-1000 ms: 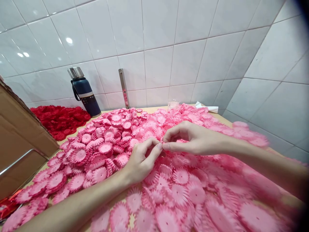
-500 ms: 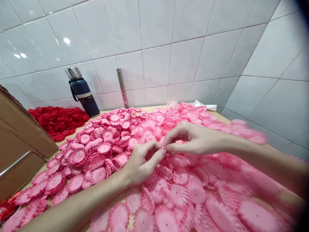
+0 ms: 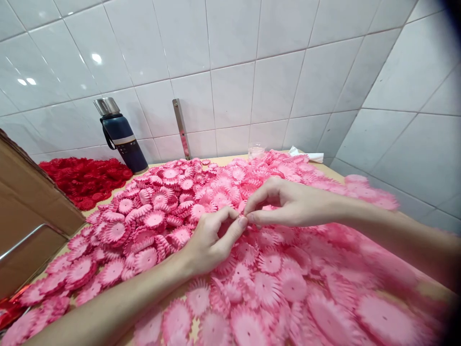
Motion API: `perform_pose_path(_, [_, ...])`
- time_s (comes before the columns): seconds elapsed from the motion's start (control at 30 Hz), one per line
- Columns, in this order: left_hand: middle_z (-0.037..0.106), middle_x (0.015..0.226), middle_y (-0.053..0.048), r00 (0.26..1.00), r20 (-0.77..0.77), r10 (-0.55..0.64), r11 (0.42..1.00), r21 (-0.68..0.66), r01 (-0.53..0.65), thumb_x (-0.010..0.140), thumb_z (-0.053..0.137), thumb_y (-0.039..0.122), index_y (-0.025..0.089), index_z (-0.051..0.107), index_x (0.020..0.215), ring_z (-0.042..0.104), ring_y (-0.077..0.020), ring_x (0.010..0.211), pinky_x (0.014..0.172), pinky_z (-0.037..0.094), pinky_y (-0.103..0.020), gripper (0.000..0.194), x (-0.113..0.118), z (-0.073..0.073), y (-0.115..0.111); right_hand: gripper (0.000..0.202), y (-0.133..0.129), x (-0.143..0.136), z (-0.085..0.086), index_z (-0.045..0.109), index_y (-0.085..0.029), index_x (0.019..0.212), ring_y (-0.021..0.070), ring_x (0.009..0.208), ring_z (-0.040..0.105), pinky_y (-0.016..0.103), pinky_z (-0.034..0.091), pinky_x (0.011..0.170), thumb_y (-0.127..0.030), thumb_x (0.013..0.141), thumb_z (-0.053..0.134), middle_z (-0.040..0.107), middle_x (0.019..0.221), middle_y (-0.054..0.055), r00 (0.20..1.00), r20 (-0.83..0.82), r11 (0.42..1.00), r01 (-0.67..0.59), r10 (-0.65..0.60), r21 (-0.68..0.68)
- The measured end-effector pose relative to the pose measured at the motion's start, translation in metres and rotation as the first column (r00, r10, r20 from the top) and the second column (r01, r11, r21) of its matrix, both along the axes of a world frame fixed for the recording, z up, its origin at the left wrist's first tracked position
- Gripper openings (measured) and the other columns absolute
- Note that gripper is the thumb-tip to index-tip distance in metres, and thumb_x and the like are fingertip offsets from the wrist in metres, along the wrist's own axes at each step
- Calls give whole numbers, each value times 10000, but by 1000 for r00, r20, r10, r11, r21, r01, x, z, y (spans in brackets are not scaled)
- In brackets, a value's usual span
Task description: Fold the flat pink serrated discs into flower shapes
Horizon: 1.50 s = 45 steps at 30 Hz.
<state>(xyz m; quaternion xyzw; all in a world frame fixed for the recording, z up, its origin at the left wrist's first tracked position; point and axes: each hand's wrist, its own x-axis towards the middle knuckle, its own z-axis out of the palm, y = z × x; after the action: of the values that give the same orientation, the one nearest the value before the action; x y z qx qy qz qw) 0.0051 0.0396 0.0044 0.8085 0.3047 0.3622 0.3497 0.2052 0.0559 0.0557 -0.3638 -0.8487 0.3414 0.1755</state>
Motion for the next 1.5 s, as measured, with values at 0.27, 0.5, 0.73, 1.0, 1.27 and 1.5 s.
perform_pose_path(0.27, [470,632,24,999,-10,-33,999,-41,33,927,434,302,138,552,767,412,-91,570,554,357,-214,258,-3,1,1,200,-2,-1,5,723,-169,817,128,618,537,248,392,540,-271,826,550,656,698,17,1000,4,1000,10,-10,-28])
perform_pose_path(0.5, [464,653,17,998,-30,-54,997,-59,52,944,409,334,136,556,773,414,-94,587,567,352,-215,301,-4,2,1,210,0,0,3,689,-165,800,117,617,525,236,388,531,-320,847,556,647,715,21,1000,-18,998,12,-13,-64])
perform_pose_path(0.73, [490,655,11,999,-28,-30,999,-30,29,951,404,327,142,554,771,430,-97,586,574,367,-214,299,-2,1,1,211,2,1,2,665,-163,802,114,610,514,235,383,527,-322,855,537,631,715,19,1000,-21,997,12,-13,-70])
perform_pose_path(1.0, [518,648,10,1000,22,22,998,52,-23,936,426,264,154,528,730,458,-96,582,575,375,-206,255,-1,2,1,154,-1,2,8,611,-166,717,105,592,479,235,358,528,-266,813,544,569,664,-4,999,-8,999,47,-47,-19])
perform_pose_path(1.27, [590,671,-14,1000,-8,29,998,61,-28,920,457,286,131,601,813,502,-107,591,579,397,-219,237,-2,0,2,195,-3,-1,7,643,-172,758,116,648,537,235,383,554,-365,790,647,623,722,3,998,-62,999,20,-23,-47])
perform_pose_path(1.5, [647,706,-32,999,19,39,997,67,-40,927,454,263,141,597,791,569,-118,623,607,433,-229,231,-1,1,0,249,3,5,5,666,-165,798,112,621,538,235,395,532,-413,776,664,639,730,15,997,-74,998,-6,1,-70])
